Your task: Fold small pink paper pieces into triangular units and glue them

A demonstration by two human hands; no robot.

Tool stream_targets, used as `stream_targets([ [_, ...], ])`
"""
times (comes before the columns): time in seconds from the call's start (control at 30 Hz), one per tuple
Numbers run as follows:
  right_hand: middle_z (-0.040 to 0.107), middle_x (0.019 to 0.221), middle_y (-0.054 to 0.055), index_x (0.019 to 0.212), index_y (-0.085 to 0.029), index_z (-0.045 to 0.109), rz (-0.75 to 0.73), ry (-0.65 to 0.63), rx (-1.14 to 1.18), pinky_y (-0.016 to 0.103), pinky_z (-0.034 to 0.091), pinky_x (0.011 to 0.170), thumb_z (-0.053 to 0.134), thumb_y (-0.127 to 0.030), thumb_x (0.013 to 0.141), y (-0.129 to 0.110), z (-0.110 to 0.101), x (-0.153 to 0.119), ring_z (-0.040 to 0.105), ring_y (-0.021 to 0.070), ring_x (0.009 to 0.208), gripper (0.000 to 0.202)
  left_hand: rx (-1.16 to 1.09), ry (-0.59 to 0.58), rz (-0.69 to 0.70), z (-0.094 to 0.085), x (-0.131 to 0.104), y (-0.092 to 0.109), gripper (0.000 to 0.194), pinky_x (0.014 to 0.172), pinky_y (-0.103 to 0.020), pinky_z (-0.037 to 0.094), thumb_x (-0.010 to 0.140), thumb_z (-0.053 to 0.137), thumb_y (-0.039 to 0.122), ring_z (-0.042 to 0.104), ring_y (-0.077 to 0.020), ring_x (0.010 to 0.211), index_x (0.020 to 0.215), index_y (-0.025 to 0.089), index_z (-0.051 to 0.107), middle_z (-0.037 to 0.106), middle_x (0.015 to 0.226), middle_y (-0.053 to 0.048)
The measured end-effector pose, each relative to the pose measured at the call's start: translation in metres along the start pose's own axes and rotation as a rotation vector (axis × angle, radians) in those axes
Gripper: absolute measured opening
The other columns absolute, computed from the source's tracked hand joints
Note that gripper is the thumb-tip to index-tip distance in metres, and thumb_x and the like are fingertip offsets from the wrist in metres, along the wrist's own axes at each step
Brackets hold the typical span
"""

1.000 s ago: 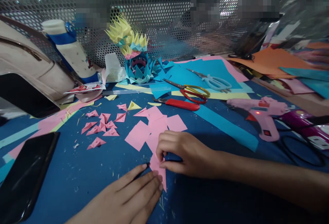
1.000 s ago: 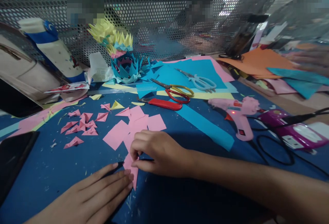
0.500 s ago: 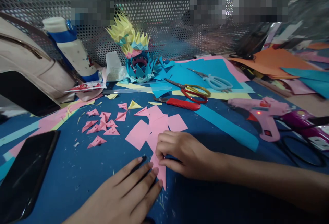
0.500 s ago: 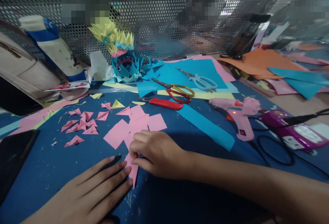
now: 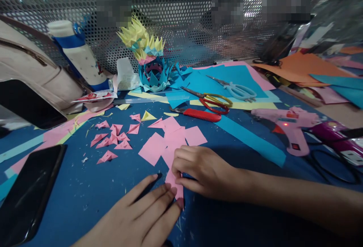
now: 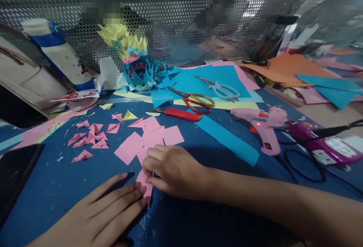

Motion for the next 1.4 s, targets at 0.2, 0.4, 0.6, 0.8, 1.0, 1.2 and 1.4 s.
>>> stream_targets([
  [0.2,0.060,0.085,0.001,0.084,-0.016,0.057,0.011,0.002,0.005,0.026,0.037,0.067,0.068,-0.017,0.091,-0.002,0.000,0.000,0.052,0.0148,0.077,0.013,-0.033,-0.031,0.012,-0.002,0.003,-0.003,0.049,0.127,-0.037,0.019,0.111,0.036,0.045,0.061,-0.0191,0.122,0.138,0.011,0.060,0.069,0.131,-0.005],
  [0.4,0.062,0.089,0.001,0.092,-0.017,0.062,0.002,0.043,0.114,0.024,0.040,0.071,0.064,-0.009,0.091,0.006,-0.004,-0.003,0.056,0.0139,0.081,0.008,0.008,-0.005,0.036,-0.002,0.005,-0.003,0.046,0.128,-0.043,0.004,0.112,0.033,0.041,0.061,-0.0196,0.119,0.134,0.015,0.063,0.066,0.135,-0.003],
  [0.6,0.059,0.086,0.001,0.103,-0.021,0.072,-0.344,0.087,0.082,0.025,0.035,0.066,0.051,-0.035,0.106,0.011,-0.018,-0.014,0.054,0.0125,0.075,0.025,0.057,-0.011,0.066,-0.001,0.005,-0.004,0.042,0.127,-0.047,-0.003,0.113,0.031,0.035,0.059,-0.0191,0.121,0.135,0.018,0.063,0.065,0.138,-0.001],
  [0.8,0.057,0.078,0.002,0.103,-0.021,0.074,-0.440,0.004,0.042,0.030,0.032,0.063,0.039,-0.043,0.109,0.018,-0.020,-0.014,0.048,0.0147,0.068,0.042,0.048,-0.002,0.059,-0.001,0.005,-0.005,0.038,0.127,-0.049,-0.001,0.112,0.034,0.027,0.059,-0.0198,0.120,0.135,0.021,0.064,0.065,0.138,0.001],
  [1.0,0.055,0.071,0.002,0.093,-0.019,0.073,-0.438,-0.013,-0.046,0.032,0.028,0.063,0.033,-0.043,0.110,0.022,-0.025,-0.010,0.043,0.0164,0.066,0.049,0.063,-0.015,0.064,-0.005,0.009,-0.004,0.039,0.126,-0.050,-0.001,0.113,0.033,0.027,0.059,-0.0205,0.118,0.133,0.022,0.066,0.066,0.137,0.003],
  [1.2,0.055,0.069,0.002,0.086,-0.018,0.070,-0.415,0.012,-0.098,0.033,0.027,0.062,0.032,-0.042,0.111,0.017,-0.027,-0.009,0.043,0.0171,0.066,0.052,0.096,0.062,0.030,-0.004,0.008,0.001,0.029,0.113,-0.040,0.031,0.107,0.051,0.040,0.057,-0.0220,0.117,0.127,0.029,0.069,0.067,0.133,0.010],
  [1.4,0.059,0.072,0.002,0.102,-0.018,0.071,-0.447,0.088,-0.092,0.032,0.028,0.061,0.028,-0.041,0.111,0.008,-0.023,-0.012,0.043,0.0165,0.064,0.050,0.132,0.063,0.020,-0.004,0.007,0.007,0.028,0.095,-0.038,0.043,0.107,0.049,0.041,0.059,-0.0211,0.114,0.126,0.033,0.068,0.068,0.131,0.014],
])
Point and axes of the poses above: each hand's wrist, its own x-axis towards the middle knuckle, its own z-axis out of the palm, y = z × x, the point moved 4 cm from there along x, towards the middle knuckle
